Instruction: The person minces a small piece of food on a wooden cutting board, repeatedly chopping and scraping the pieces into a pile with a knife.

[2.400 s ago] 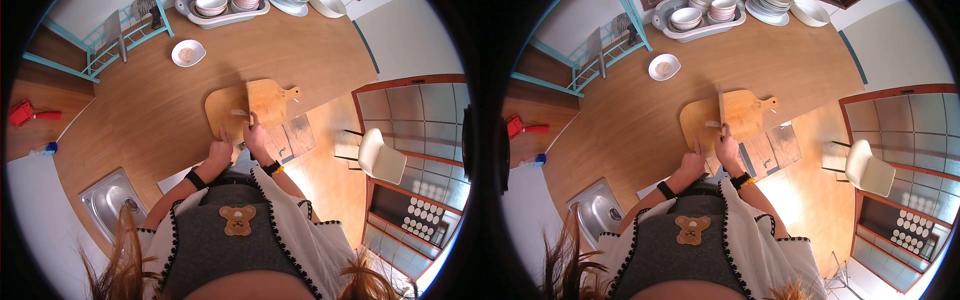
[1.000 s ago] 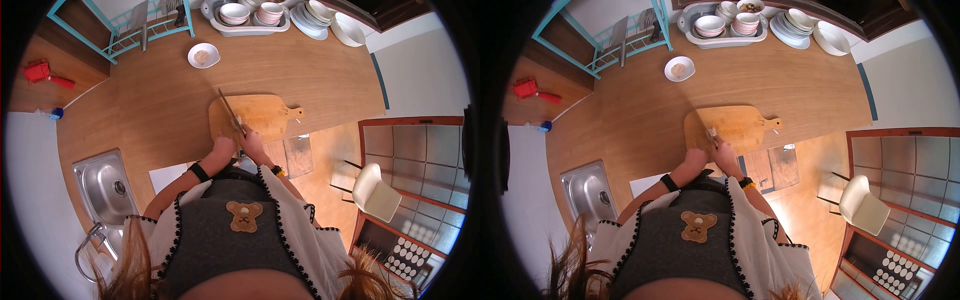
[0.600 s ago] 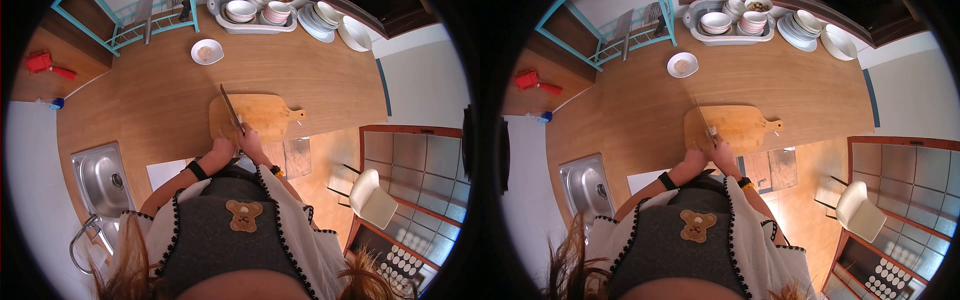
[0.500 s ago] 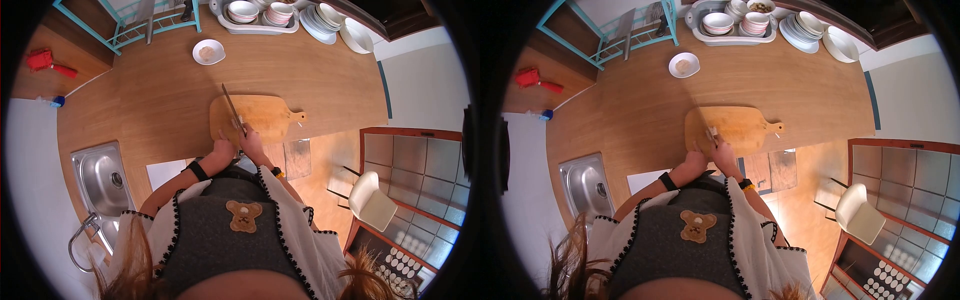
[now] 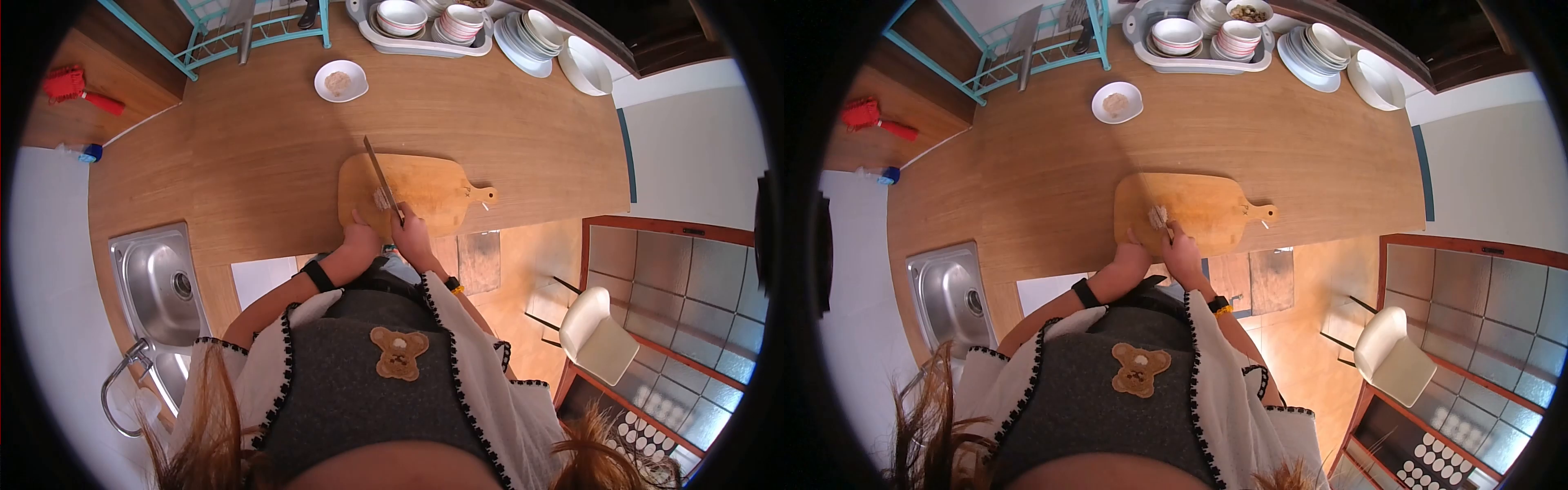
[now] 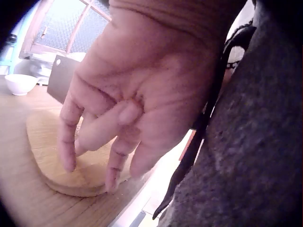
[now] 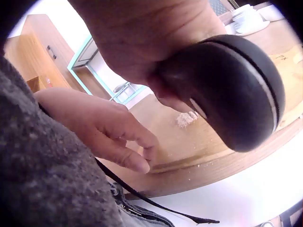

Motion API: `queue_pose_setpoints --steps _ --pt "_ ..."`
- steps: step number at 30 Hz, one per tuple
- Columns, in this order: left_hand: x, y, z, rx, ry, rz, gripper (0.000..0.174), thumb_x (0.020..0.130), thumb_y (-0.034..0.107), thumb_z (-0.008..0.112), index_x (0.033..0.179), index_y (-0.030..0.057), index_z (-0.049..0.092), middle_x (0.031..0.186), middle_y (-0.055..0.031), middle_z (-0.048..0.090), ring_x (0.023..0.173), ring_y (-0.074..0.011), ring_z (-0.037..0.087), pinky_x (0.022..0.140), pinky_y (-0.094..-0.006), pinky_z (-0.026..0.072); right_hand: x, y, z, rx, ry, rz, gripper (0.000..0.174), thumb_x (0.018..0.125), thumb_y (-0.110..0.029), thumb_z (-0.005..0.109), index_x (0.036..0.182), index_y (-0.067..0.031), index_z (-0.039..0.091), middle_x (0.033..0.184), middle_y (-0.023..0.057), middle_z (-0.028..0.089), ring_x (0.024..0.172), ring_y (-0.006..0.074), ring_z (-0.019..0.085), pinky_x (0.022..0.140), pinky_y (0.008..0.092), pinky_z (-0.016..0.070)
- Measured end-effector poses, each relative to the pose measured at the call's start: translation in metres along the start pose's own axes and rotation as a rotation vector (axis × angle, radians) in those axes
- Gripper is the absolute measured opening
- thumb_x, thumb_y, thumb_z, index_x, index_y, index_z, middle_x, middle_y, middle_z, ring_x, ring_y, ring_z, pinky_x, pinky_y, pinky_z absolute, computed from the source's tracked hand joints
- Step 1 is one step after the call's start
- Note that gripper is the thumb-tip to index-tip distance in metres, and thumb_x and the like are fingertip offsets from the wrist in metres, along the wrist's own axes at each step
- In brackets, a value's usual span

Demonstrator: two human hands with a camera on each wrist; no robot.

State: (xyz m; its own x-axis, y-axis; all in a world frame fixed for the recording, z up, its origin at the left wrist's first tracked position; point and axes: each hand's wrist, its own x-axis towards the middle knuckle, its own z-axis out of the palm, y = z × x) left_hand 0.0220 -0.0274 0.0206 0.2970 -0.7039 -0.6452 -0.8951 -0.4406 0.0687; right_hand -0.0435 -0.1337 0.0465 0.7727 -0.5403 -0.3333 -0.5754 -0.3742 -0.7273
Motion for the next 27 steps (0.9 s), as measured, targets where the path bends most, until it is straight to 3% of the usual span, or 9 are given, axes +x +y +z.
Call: queue_pose_setpoints --steps 2,5,10,15,17,20,21,23,27 --pt "-0.022 -0.01 -0.019 -0.072 0.122 0.114 0.034 0.07 0.016 0.056 0.096 -0.0049 0.06 0.112 -0.042 0.04 0.069 -0.0289 0.064 0.052 -0.0361 0.0497 -0.004 0.0 -0.005 0.003 0.011 -0.005 0.023 0.083 -0.022 0.049 0.101 -0.0068 0.051 0.069 0.0258 0.057 0.069 0.0433 0.056 0.06 0.0492 0.0442" --pt "-0.025 -0.009 -0.007 -0.102 0.332 0.091 0.036 0.07 0.015 0.056 0.1 -0.006 0.056 0.113 -0.0435 0.038 0.065 -0.0292 0.063 0.052 -0.0362 0.0498 -0.006 0.001 -0.016 -0.003 0.012 0.004 0.024 0.083 -0.022 0.05 0.102 -0.0079 0.051 0.068 0.0252 0.057 0.068 0.0424 0.056 0.059 0.0487 0.0444" --pt "-0.01 -0.005 0.016 -0.086 0.396 0.049 0.046 0.071 0.014 0.053 0.11 -0.0107 0.048 0.114 -0.0453 0.035 0.06 -0.0304 0.062 0.051 -0.0362 0.0497 -0.009 0.015 -0.011 -0.133 0.08 -0.113 0.019 0.084 -0.019 0.05 0.097 -0.0051 0.052 0.058 0.0226 0.054 0.058 0.0399 0.055 0.05 0.0451 0.041" --pt "-0.01 -0.002 0.007 -0.036 0.303 0.067 0.054 0.072 0.014 0.05 0.115 -0.0159 0.041 0.112 -0.047 0.034 0.058 -0.031 0.062 0.049 -0.0372 0.0491 -0.01 0.006 -0.013 -0.052 0.028 -0.045 0.022 0.083 -0.022 0.049 0.101 -0.0086 0.052 0.068 0.0241 0.058 0.068 0.0428 0.056 0.06 0.0491 0.0444" --pt "-0.017 -0.001 -0.006 0.048 0.21 0.08 0.048 0.073 0.017 0.054 0.111 -0.0114 0.05 0.117 -0.0427 0.035 0.08 -0.029 0.064 0.055 -0.0323 0.0494 -0.008 0.017 -0.009 -0.057 0.026 -0.039 0.022 0.083 -0.021 0.049 0.1 -0.0082 0.052 0.068 0.0242 0.058 0.068 0.043 0.056 0.06 0.0494 0.0442" --pt "-0.018 0.0 -0.009 0.024 0.17 0.099 0.047 0.074 0.017 0.054 0.111 -0.0122 0.05 0.118 -0.0433 0.033 0.092 -0.0332 0.06 0.056 -0.034 0.0499 -0.007 0.017 -0.009 -0.02 0.059 -0.066 0.021 0.083 -0.02 0.049 0.097 -0.0054 0.053 0.064 0.0239 0.056 0.064 0.0417 0.056 0.055 0.0474 0.0424" --pt "-0.016 0.0 -0.004 0.019 0.168 0.097 0.047 0.074 0.017 0.054 0.111 -0.0122 0.05 0.118 -0.0433 0.033 0.092 -0.0332 0.06 0.056 -0.034 0.0499 -0.009 0.016 -0.009 0.024 0.101 -0.089 0.02 0.083 -0.019 0.05 0.095 -0.0031 0.053 0.059 0.0235 0.054 0.06 0.0403 0.055 0.05 0.0451 0.0409" --pt "-0.011 -0.001 0.004 0.063 0.241 0.118 0.057 0.071 0.015 0.052 0.114 -0.0194 0.039 0.109 -0.0495 0.034 0.064 -0.0302 0.063 0.049 -0.0354 0.0493 -0.009 0.023 -0.005 -0.03 0.086 -0.106 0.02 0.083 -0.019 0.05 0.095 -0.003 0.053 0.059 0.0236 0.054 0.06 0.0402 0.056 0.05 0.0452 0.041" --pt "-0.012 0.001 0.0 0.007 0.213 0.116 0.057 0.071 0.015 0.053 0.114 -0.0204 0.039 0.108 -0.0506 0.033 0.066 -0.0304 0.064 0.049 -0.0348 0.0495 -0.011 0.017 -0.009 -0.05 0.079 -0.141 0.02 0.083 -0.019 0.05 0.095 -0.004 0.053 0.06 0.023 0.055 0.06 0.0403 0.056 0.05 0.0452 0.0416"
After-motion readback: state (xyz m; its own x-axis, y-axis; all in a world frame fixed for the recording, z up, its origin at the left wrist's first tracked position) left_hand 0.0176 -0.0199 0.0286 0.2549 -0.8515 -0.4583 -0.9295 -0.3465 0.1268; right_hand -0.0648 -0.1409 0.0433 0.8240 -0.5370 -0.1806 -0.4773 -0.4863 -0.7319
